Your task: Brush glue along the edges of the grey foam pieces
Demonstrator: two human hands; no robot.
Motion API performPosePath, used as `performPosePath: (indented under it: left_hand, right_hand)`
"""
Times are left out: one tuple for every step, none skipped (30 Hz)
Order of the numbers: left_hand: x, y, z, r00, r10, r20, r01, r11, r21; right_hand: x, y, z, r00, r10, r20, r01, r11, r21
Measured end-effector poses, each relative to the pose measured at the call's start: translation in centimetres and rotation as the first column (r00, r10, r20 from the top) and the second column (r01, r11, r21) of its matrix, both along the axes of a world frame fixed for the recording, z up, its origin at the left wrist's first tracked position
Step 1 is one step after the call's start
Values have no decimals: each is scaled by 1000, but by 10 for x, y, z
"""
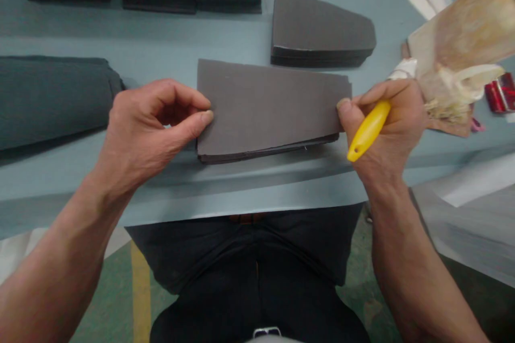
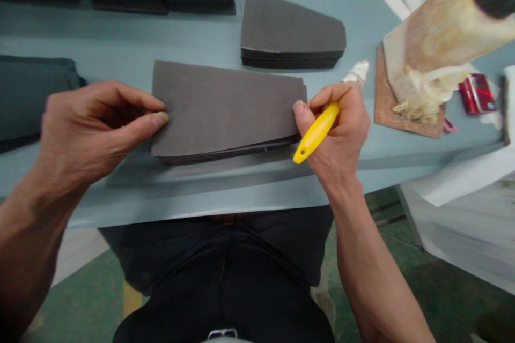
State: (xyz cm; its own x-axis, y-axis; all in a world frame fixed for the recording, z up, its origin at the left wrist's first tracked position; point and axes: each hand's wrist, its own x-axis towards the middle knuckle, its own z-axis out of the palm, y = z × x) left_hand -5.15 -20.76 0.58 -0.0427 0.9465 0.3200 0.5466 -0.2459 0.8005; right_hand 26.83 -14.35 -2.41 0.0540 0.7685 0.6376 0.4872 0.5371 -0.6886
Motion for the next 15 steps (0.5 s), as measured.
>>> performPosePath:
  left_hand:
    - [0, 0, 0, 1000, 4, -3, -4, 1000, 3]
    - [0, 0, 0, 1000, 12, -9, -12, 1000, 4]
    - [0, 0, 0, 1000, 20, -15, -20, 1000, 3]
    - [0, -1, 0, 999, 28, -23, -28, 1000, 1]
    - [1, -1, 0, 999, 36, -30, -36, 999, 0]
    - [1, -1, 0, 998, 43, -37, -43, 999, -4]
    - [1, -1, 0, 998, 49, -43, -49, 999, -5]
    - [1, -1, 0, 997, 55, -47, -55, 998, -7]
    - [1, -1, 1, 997, 61, -48, -62, 998, -10]
    - [2, -1, 1, 997, 68, -46, -68, 998, -13]
    - [2, 0, 2, 997, 71, -39, -72, 997, -22]
    - [3, 0, 2, 997, 74, -28, -75, 997, -32]
    - [4, 0, 3, 997, 73, -13, -74, 996, -44]
    - [4, 0, 3, 997, 72, 1, -72, 996, -57]
    - [5, 0, 4, 998, 68, 11, -67, 995, -68]
  right_hand:
    - [0, -1, 0, 1000, 1, 7, -1, 1000, 10]
    - [0, -1, 0, 1000, -2, 21, 2, 1000, 12]
    - [0, -2, -1, 999, -11, 38, 11, 1000, 13]
    - [0, -3, -1, 998, -22, 56, 22, 1000, 6]
    - [1, -3, -1, 997, -33, 69, 33, 999, -5]
    - [2, -4, -2, 997, -34, 76, 35, 999, -17]
    - [3, -4, -3, 997, -27, 75, 29, 999, -23]
    - [4, -4, -3, 998, -15, 68, 17, 999, -27]
    - [6, -4, -4, 998, -4, 60, 6, 1000, -28]
    - [7, -4, -5, 998, 4, 57, -2, 1000, -31]
    - [8, -3, -6, 998, 6, 59, -4, 999, -36]
    - [9, -2, -6, 998, 3, 66, 0, 999, -41]
    - [10, -1, -7, 997, -2, 75, 5, 999, -47]
    - [10, 0, -7, 996, -7, 85, 11, 999, -51]
    - [11, 0, -7, 996, -12, 93, 17, 999, -51]
